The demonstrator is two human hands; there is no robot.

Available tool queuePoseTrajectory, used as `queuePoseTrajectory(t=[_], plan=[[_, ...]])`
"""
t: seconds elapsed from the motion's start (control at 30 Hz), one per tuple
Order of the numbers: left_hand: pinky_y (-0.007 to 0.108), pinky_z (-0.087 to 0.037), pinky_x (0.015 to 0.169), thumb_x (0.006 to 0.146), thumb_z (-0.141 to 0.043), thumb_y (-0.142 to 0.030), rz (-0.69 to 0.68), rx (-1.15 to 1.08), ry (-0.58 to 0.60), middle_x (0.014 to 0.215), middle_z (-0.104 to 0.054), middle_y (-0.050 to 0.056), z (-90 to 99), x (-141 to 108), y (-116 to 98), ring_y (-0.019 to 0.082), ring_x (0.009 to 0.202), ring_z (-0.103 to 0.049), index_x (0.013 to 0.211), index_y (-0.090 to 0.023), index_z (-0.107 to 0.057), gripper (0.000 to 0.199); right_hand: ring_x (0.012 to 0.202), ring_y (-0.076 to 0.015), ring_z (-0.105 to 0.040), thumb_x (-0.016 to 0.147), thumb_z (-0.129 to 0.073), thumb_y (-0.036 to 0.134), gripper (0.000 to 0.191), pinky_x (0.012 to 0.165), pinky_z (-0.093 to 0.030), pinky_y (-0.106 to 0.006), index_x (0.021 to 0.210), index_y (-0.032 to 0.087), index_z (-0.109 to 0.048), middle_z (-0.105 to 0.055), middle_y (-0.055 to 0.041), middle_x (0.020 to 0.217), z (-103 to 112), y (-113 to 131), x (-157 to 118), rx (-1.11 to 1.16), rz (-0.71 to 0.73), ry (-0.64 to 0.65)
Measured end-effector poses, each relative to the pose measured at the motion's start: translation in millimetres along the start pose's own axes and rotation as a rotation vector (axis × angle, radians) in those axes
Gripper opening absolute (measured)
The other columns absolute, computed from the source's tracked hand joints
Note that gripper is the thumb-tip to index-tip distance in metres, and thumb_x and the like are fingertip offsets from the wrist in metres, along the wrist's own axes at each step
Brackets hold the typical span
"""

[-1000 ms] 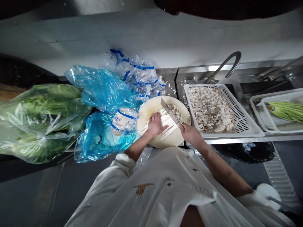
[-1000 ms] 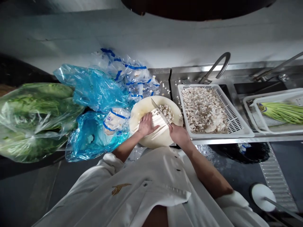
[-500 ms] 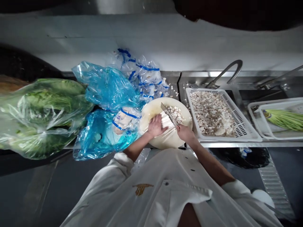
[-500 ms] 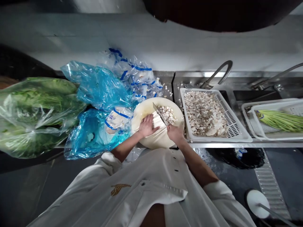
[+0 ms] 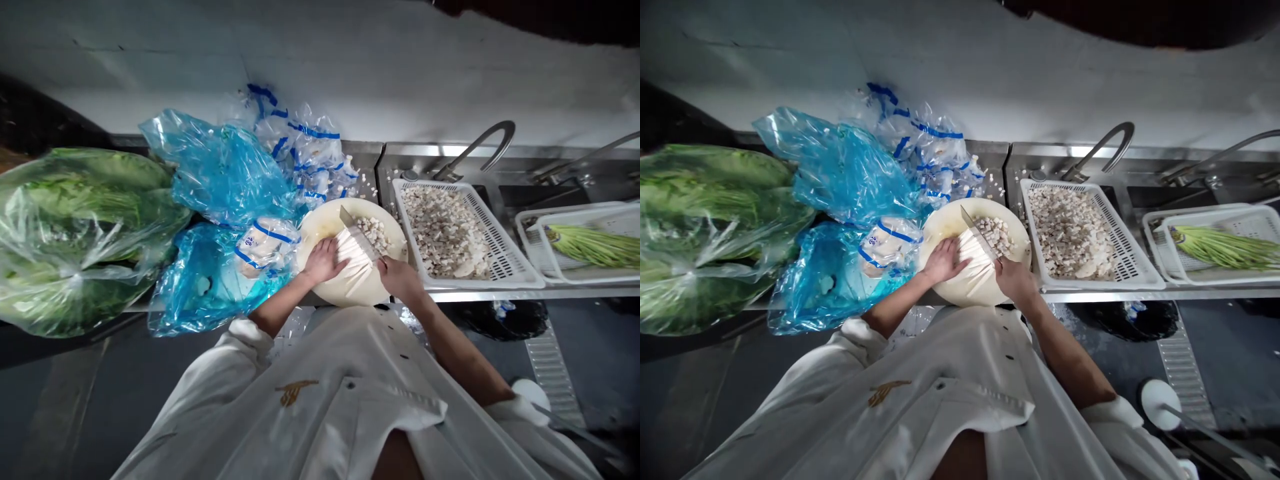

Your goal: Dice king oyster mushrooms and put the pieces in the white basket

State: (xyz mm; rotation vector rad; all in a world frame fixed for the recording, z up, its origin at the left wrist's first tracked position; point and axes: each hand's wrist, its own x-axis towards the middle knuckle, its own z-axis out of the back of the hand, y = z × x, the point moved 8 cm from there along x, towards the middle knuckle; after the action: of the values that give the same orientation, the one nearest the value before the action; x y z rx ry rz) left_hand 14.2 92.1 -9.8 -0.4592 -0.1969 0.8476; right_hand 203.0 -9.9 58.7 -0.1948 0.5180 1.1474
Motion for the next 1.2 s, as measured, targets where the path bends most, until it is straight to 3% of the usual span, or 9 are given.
queuePoseTrajectory(t=[0.13, 0.23, 0.37, 0.57, 0.77, 0.93, 1.1, 1.2], plan=[[0.051, -0.030, 0.133, 0.105, -0.044, -0.062, -0.036, -0.021, -0.018, 0.166, -0.042, 0.022, 0.6, -5, 6, 0.036, 0.157, -0.037, 0.166, -0.010, -0.032, 0.081, 0.111, -0.0311, -0.074, 0.115, -0.026, 0.048, 0.056, 0.097, -0.052, -0.039, 0.139, 0.017, -0.065, -0.077, -0.0196, 0.120, -11, 7, -5, -0.022, -0.019, 0.039], [0.051, -0.035, 0.130, 0.103, -0.049, -0.063, -0.076, -0.049, -0.023, 0.160, -0.048, 0.022, 5.4, -5, 9, 0.037, 0.153, -0.043, 0.162, -0.010, -0.039, 0.079, 0.114, -0.0299, -0.073, 0.115, -0.028, 0.044, 0.053, 0.097, -0.052, -0.036, 0.134, 0.014, -0.068, -0.077, -0.0197, 0.121, -11, 16, -1, -0.053, -0.028, 0.079], [0.048, -0.039, 0.129, 0.103, -0.052, -0.063, -0.161, -0.117, -0.051, 0.152, -0.053, 0.021, 11.8, -7, 13, 0.034, 0.149, -0.046, 0.153, -0.012, -0.049, 0.071, 0.110, -0.0302, -0.074, 0.114, -0.028, 0.052, 0.056, 0.094, -0.051, -0.035, 0.133, 0.019, -0.069, -0.078, -0.0188, 0.118, -2, 16, -9, -0.043, 0.002, -0.005], [0.047, -0.037, 0.131, 0.104, -0.053, -0.054, -0.175, -0.147, -0.049, 0.155, -0.051, 0.019, 7.0, -9, 17, 0.033, 0.151, -0.044, 0.154, -0.013, -0.049, 0.064, 0.113, -0.0294, -0.074, 0.115, -0.032, 0.044, 0.050, 0.092, -0.050, -0.033, 0.136, 0.017, -0.067, -0.078, -0.0185, 0.121, -21, 20, -13, -0.061, -0.054, 0.074], [0.049, -0.036, 0.132, 0.104, -0.053, -0.057, -0.213, -0.181, 0.014, 0.156, -0.051, 0.014, 8.7, -15, 23, 0.031, 0.153, -0.041, 0.150, -0.021, -0.056, 0.058, 0.106, -0.0295, -0.074, 0.114, -0.031, 0.049, 0.053, 0.089, -0.049, -0.033, 0.133, 0.018, -0.069, -0.078, -0.0184, 0.114, -12, 24, -24, -0.076, 0.015, -0.033], [0.049, -0.040, 0.129, 0.101, -0.060, -0.050, -0.273, -0.204, 0.017, 0.154, -0.053, 0.013, 11.2, -19, 23, 0.031, 0.148, -0.047, 0.143, -0.023, -0.062, 0.049, 0.110, -0.0270, -0.074, 0.115, -0.032, 0.044, 0.048, 0.091, -0.048, -0.031, 0.136, 0.019, -0.067, -0.078, -0.0169, 0.119, -28, 31, -19, -0.084, -0.050, 0.081], [0.052, -0.046, 0.122, 0.099, -0.067, -0.048, -0.349, -0.268, -0.082, 0.145, -0.058, 0.014, 18.0, -25, 31, 0.033, 0.141, -0.052, 0.138, -0.024, -0.064, 0.046, 0.106, -0.0280, -0.074, 0.115, -0.033, 0.050, 0.051, 0.089, -0.047, -0.031, 0.131, 0.019, -0.069, -0.079, -0.0173, 0.113, -17, 35, -25, -0.075, 0.031, -0.034], [0.052, -0.048, 0.120, 0.099, -0.067, -0.043, -0.358, -0.275, -0.127, 0.145, -0.058, 0.014, 15.6, -29, 34, 0.032, 0.139, -0.053, 0.135, -0.023, -0.065, 0.041, 0.104, -0.0287, -0.075, 0.115, -0.031, 0.048, 0.051, 0.087, -0.048, -0.032, 0.135, 0.018, -0.067, -0.079, -0.0178, 0.112, -26, 37, -27, -0.076, -0.004, 0.015]])
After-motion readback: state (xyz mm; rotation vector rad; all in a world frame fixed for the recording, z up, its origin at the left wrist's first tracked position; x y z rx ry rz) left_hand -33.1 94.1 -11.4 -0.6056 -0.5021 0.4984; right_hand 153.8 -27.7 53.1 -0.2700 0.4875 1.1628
